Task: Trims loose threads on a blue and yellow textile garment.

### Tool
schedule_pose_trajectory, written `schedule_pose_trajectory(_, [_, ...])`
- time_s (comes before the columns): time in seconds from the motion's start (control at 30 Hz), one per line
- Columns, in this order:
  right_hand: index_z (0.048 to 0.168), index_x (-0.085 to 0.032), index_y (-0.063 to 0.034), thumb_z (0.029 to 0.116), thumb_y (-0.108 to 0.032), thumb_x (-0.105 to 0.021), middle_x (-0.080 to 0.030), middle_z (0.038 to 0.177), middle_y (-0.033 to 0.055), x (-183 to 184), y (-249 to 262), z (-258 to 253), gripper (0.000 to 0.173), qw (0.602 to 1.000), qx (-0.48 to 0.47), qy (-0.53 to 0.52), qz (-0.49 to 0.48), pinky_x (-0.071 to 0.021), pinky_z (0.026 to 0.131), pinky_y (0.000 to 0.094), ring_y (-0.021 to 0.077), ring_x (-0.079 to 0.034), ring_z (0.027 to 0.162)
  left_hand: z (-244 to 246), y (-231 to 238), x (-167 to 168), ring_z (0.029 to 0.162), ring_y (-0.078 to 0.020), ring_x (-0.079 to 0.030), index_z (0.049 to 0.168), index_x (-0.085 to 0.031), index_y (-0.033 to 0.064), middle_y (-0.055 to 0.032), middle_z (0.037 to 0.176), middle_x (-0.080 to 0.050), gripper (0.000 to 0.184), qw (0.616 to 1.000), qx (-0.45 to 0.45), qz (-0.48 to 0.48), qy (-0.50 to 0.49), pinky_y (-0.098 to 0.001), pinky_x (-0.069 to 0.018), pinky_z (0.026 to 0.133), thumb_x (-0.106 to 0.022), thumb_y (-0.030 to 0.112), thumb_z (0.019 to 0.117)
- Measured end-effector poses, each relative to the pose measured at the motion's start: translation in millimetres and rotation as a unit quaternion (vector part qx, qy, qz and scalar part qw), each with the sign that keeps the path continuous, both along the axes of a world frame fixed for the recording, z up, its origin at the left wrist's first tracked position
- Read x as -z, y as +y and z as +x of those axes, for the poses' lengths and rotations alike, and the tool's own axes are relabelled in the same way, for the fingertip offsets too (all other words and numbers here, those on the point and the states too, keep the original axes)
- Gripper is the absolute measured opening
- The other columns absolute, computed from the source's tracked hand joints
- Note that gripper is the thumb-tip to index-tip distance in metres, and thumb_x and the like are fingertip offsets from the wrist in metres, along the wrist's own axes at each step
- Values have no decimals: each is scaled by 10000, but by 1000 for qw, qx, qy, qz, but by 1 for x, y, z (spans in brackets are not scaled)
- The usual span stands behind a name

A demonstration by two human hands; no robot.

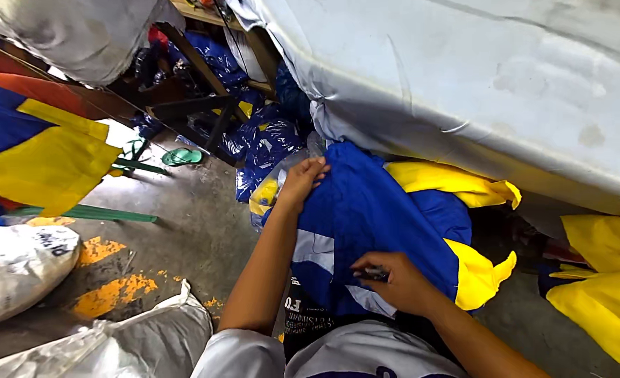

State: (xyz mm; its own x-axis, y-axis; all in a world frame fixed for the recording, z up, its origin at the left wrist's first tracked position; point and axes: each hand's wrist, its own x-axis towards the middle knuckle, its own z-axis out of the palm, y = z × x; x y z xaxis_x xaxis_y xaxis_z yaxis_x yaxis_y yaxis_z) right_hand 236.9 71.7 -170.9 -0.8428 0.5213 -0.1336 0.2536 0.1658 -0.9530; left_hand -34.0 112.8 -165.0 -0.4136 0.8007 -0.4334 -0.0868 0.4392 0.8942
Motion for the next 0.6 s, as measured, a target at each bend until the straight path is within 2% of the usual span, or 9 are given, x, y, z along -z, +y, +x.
schedule_pose_trajectory(0.1, [981,-710,-11,980,-173,-631,-667,799,-25,4,13,-4,181,990,113,69,-37,-503,619,139,-39,-581,666,7,-27,-3,1133,-196,-644,1303,-609,-33,-153,1221,-684,365,985,87,29,146,-404,-489,1015,-545,232,1061])
schedule_pose_trajectory(0.17, [938,-694,-25,982,-156,-621,-621,741,-75,7,20,-7,157,983,151,94,-49,-445,575,105,-75,-526,622,16,-41,1,1228,-337,-585,1218,-705,13,-165,1268,-669,356,954,124,42,269,-575,-422,1052,-641,293,1006])
schedule_pose_trajectory(0.23, [913,-686,-42,983,-135,-607,-596,712,-103,6,23,-11,140,979,170,100,-56,-410,557,90,-91,-496,599,27,-45,7,1294,-412,-509,1161,-737,62,-160,1336,-633,356,931,129,36,341,-671,-365,1023,-729,341,939])
schedule_pose_trajectory(0.37, [900,-685,-37,972,-120,-614,-583,698,-101,-1,17,-17,131,975,184,116,-54,-391,544,86,-91,-483,592,47,-48,9,1226,-400,-511,946,-726,91,-141,1262,-638,169,909,67,99,399,-633,-375,940,-794,224,867])
schedule_pose_trajectory(0.43, [902,-680,-41,968,-113,-616,-582,710,-109,-1,12,-16,117,971,178,142,-74,-396,554,91,-89,-485,606,57,-54,5,993,-205,-637,971,-676,52,-65,1044,-698,114,931,26,128,340,-432,-498,861,-720,147,928])
schedule_pose_trajectory(0.47, [903,-676,-52,969,-102,-611,-581,716,-120,-1,9,-16,105,968,177,151,-95,-390,552,92,-91,-480,605,61,-55,4,771,-80,-620,1014,-623,49,-5,868,-668,103,960,6,123,251,-280,-514,704,-670,131,974])
schedule_pose_trajectory(0.5, [902,-673,-66,967,-88,-604,-586,724,-131,-1,6,-16,97,964,178,158,-118,-387,550,91,-95,-480,605,66,-57,2,658,-25,-573,1055,-566,67,33,772,-625,82,987,-15,108,117,-212,-484,625,-609,126,1017])
schedule_pose_trajectory(0.53, [902,-674,-81,965,-77,-599,-595,730,-141,0,3,-17,98,960,182,162,-141,-385,544,90,-98,-480,600,69,-58,-1,618,-15,-570,1098,-549,89,41,743,-630,83,996,-41,82,-3,-198,-487,596,-580,137,1038])
schedule_pose_trajectory(0.6, [901,-671,-102,975,-79,-586,-577,710,-154,1,-1,-17,115,951,185,168,-183,-354,511,91,-98,-447,565,72,-61,-5,630,-28,-584,1176,-581,79,23,787,-658,155,989,-74,42,-119,-202,-511,607,-596,136,1033])
